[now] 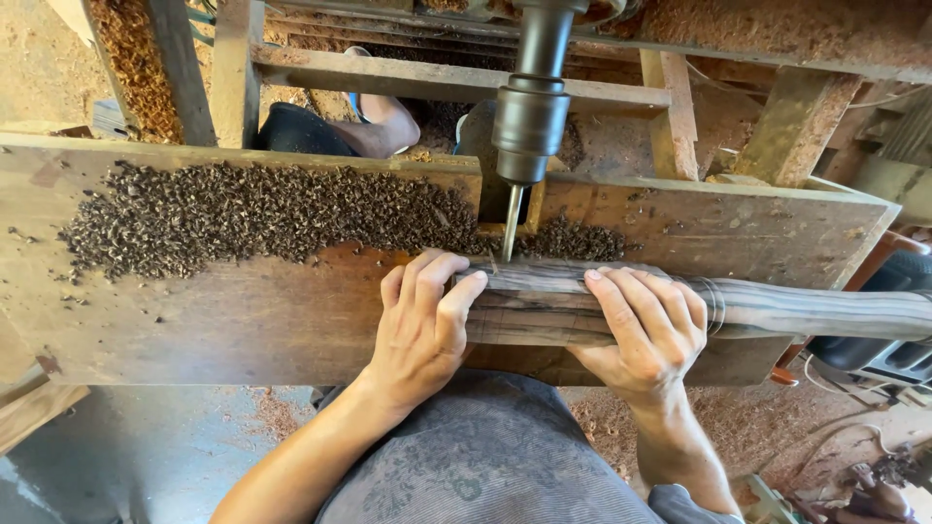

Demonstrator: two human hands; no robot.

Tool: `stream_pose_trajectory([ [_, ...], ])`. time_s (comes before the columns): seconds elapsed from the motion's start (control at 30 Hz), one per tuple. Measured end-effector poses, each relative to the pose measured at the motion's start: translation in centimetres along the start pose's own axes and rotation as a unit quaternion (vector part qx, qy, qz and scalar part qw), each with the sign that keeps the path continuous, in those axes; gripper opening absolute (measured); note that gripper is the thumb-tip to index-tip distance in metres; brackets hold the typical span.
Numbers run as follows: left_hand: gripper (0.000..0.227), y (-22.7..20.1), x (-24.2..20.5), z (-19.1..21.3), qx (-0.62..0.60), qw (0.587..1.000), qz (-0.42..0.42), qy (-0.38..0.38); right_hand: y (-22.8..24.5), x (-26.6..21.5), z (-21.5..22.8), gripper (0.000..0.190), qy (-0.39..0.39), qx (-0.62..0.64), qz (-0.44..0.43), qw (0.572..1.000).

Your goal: Milling slots into a wooden furniture leg using a vertical drill press.

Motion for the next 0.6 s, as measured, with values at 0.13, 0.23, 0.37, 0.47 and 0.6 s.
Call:
stream_pose_trajectory([
  [0.13,0.059,0.03,0.25,0.04,0.002,1.0,0.0,0.002,0.04,0.3,0.02,0.041,-0.007,0.002,-0.001,1.0],
  [0.23,0.059,0.04,0.41,0.07,-0.001,1.0,-0.001,0.002,-0.07,0.34,-0.01,0.041,-0.005,0.002,-0.003,1.0],
  [0.37,0.06,0.09,0.58,0.07,-0.006,1.0,-0.001,0.006,-0.15,0.4,0.02,0.042,-0.005,0.001,-0.005,1.0],
  [0.47,0.059,0.11,0.63,-0.04,-0.005,1.0,0.0,0.007,-0.29,0.38,-0.08,0.046,0.007,0.006,-0.011,1.0],
  [0.6,0.055,0.23,0.55,-0.19,0.001,1.0,-0.005,0.002,-0.32,0.45,-0.06,0.044,-0.014,0.007,-0.003,1.0],
])
Point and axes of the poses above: each hand's wrist, its own x-axis towards the middle knuckle, its own z-axis out of the back of the hand, y = z × x, the point moved 6 cm from there along x, towards the middle knuckle, and after that the axes turned 13 degrees about -y, right-handed, at the moved point
